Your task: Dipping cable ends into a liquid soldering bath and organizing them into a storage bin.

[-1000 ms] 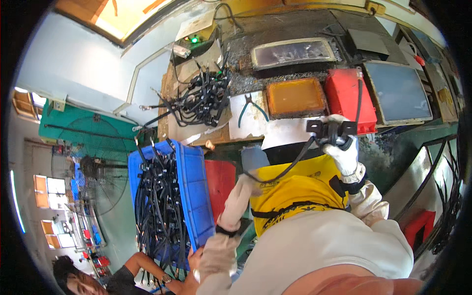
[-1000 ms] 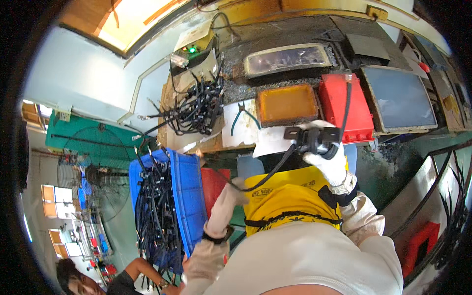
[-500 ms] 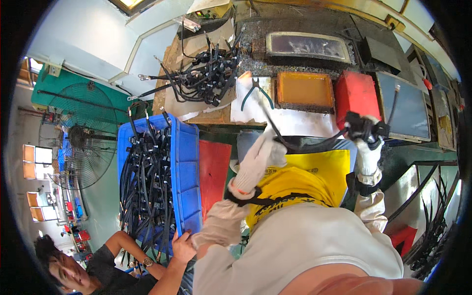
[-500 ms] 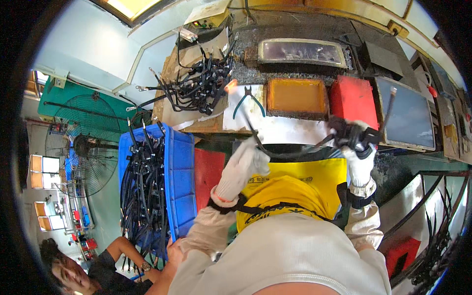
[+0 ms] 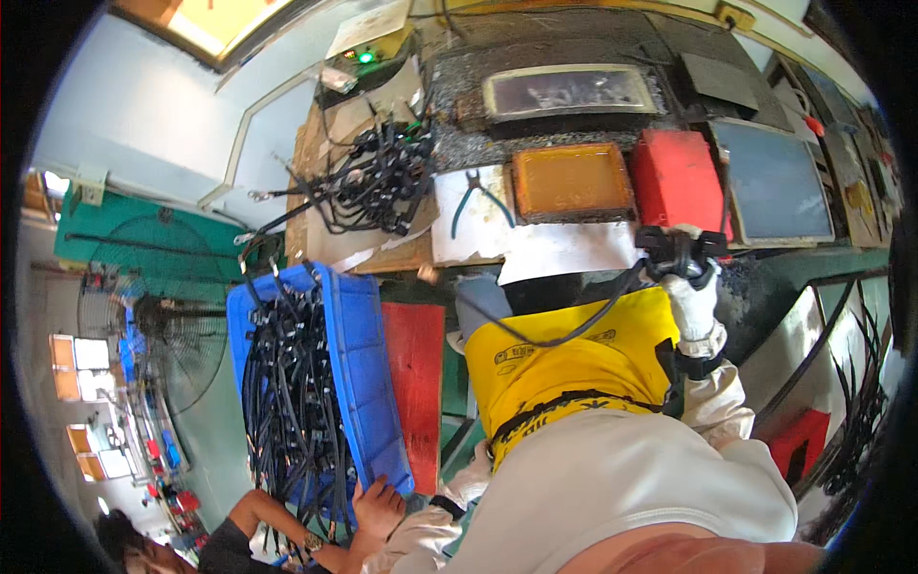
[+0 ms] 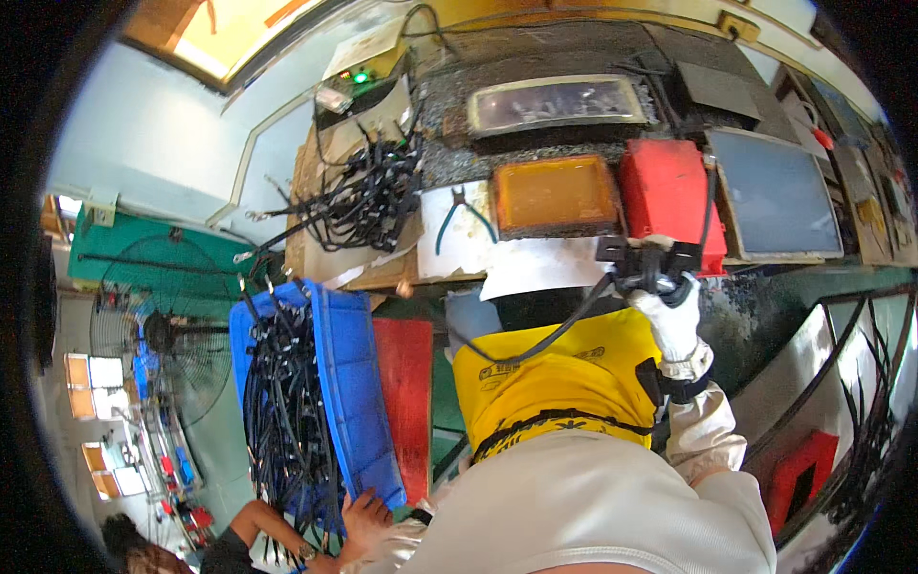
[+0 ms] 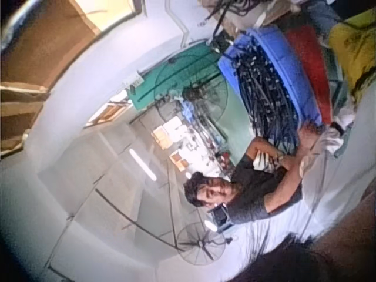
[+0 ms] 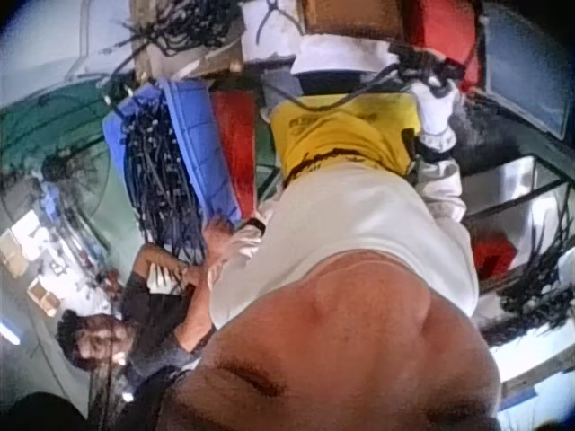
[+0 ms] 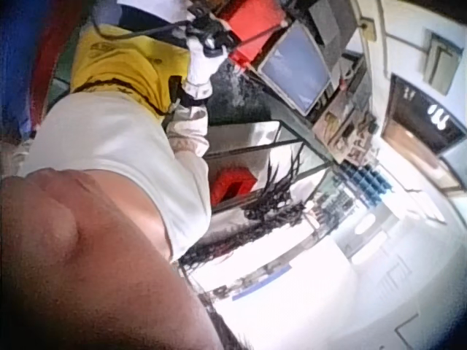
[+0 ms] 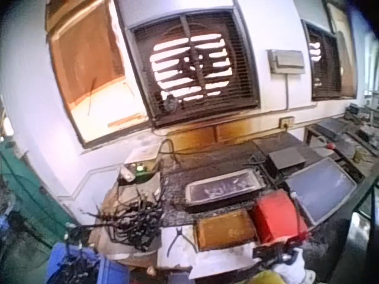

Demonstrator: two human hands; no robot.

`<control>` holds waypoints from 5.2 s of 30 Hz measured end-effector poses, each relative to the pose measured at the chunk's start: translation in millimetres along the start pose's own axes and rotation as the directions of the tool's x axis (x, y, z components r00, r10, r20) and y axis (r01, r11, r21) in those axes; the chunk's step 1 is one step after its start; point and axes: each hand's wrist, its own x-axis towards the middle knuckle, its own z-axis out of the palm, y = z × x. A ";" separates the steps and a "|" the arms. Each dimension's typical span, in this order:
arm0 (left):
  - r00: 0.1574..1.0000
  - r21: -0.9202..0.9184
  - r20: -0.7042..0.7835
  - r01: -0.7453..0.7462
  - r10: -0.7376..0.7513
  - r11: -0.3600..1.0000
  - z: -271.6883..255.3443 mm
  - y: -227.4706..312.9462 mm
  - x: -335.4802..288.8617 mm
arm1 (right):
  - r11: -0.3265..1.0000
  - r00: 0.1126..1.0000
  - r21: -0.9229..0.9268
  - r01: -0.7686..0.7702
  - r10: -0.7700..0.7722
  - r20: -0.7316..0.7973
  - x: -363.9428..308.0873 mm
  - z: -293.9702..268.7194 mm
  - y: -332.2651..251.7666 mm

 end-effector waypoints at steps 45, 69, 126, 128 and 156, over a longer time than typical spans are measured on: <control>0.775 0.672 0.299 -0.585 0.557 0.453 411.1 4.4 188.6 | 0.994 0.981 -0.109 -0.012 0.033 0.190 -10.9 20.5 -17.9; 0.827 0.710 0.452 -0.560 0.334 0.427 387.1 25.6 231.3 | 0.941 0.788 -0.172 -0.292 0.338 0.515 35.5 20.1 32.1; 0.503 0.741 0.533 -0.666 0.680 -0.088 466.4 28.7 264.5 | 1.000 0.796 -0.022 -0.015 0.025 0.605 176.7 24.5 3.8; 0.519 0.701 0.553 -0.712 0.651 -0.028 472.6 23.6 274.1 | 0.999 0.814 -0.036 -0.017 0.035 0.579 178.2 14.9 7.3; 0.654 0.785 0.497 -0.619 0.570 0.027 519.2 31.7 317.9 | 0.952 0.979 -0.305 -0.017 0.078 0.189 197.9 -17.7 28.8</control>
